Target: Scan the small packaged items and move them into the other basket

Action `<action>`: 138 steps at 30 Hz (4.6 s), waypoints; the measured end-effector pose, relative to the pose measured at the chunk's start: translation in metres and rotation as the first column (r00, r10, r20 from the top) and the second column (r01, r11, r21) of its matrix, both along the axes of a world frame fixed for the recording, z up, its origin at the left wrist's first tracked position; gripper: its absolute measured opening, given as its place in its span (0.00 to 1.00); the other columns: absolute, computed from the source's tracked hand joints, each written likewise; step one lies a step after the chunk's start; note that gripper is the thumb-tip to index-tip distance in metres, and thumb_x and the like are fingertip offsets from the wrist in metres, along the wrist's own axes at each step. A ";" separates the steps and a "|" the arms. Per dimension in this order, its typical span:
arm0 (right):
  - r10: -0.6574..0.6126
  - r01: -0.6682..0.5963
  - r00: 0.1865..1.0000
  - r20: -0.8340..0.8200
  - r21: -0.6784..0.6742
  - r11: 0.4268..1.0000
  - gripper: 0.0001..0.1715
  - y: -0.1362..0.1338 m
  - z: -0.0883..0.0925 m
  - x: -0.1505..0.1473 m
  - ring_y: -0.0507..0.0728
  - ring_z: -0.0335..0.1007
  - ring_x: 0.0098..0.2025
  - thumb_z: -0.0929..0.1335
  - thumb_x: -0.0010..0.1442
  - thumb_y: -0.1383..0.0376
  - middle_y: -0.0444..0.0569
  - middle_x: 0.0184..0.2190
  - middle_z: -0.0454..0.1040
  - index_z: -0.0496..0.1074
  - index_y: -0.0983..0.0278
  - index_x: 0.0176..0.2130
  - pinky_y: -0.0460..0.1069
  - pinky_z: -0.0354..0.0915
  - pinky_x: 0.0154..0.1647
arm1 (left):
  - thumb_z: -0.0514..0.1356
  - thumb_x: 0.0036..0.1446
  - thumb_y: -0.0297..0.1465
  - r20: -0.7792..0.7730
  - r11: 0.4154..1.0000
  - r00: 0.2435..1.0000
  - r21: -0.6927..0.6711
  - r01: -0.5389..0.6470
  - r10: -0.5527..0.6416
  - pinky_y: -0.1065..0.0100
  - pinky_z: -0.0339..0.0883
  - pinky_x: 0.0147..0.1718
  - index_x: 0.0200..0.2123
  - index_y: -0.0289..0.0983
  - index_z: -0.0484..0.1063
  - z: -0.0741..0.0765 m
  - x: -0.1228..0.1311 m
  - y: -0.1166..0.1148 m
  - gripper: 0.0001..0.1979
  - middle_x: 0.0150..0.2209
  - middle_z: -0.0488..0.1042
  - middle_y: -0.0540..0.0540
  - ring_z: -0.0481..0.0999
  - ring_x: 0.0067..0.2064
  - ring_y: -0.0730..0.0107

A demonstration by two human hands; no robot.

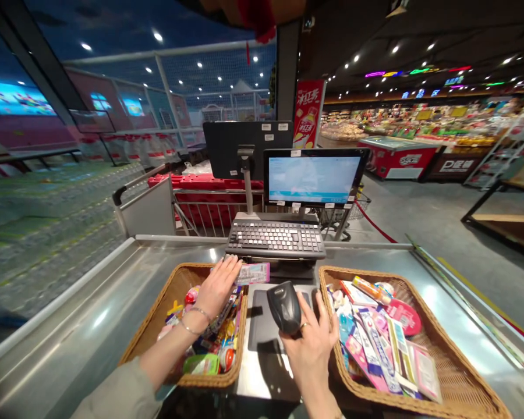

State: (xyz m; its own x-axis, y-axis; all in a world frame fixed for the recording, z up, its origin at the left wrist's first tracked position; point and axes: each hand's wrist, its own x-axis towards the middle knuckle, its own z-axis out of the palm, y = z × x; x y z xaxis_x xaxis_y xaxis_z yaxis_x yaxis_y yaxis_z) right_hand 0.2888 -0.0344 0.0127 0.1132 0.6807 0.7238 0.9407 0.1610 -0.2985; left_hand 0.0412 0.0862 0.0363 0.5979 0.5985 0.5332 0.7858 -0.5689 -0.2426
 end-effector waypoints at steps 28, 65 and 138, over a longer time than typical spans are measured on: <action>-0.080 0.081 0.996 0.049 -0.004 0.997 0.19 -0.012 0.003 0.009 0.68 0.57 0.64 0.66 0.52 0.63 0.48 0.52 0.75 0.73 0.58 0.46 0.69 0.45 0.62 | 0.43 0.65 0.19 0.024 0.990 0.990 0.042 0.135 -0.136 0.53 0.59 0.64 0.69 0.33 0.45 0.007 0.034 0.012 0.30 0.64 0.62 0.37 0.60 0.66 0.61; -0.052 0.054 0.995 0.087 -0.018 0.998 0.19 -0.016 0.005 0.014 0.69 0.54 0.65 0.66 0.54 0.62 0.45 0.52 0.75 0.73 0.57 0.47 0.69 0.44 0.62 | 0.46 0.63 0.19 0.035 0.987 0.988 0.063 0.147 -0.149 0.53 0.59 0.64 0.68 0.31 0.48 0.009 0.040 0.020 0.30 0.63 0.64 0.35 0.62 0.65 0.59; -0.525 0.532 0.840 -0.136 0.014 0.847 0.32 -0.075 -0.004 0.104 0.68 0.56 0.64 0.63 0.61 0.47 0.58 0.54 0.72 0.66 0.62 0.57 0.67 0.49 0.61 | 0.52 0.64 0.38 0.079 0.885 0.891 -0.108 0.453 -0.447 0.43 0.50 0.65 0.68 0.31 0.47 -0.002 0.248 0.001 0.34 0.68 0.53 0.34 0.50 0.70 0.50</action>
State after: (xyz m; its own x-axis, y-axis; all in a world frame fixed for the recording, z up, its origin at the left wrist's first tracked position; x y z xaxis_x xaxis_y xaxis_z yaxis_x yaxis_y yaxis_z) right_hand 0.3933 -0.1090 0.0090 0.5346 0.4562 0.7114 0.8439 -0.3326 -0.4209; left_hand 0.2887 0.0876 0.0343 0.7927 0.3328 0.5108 0.4477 -0.8865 -0.1171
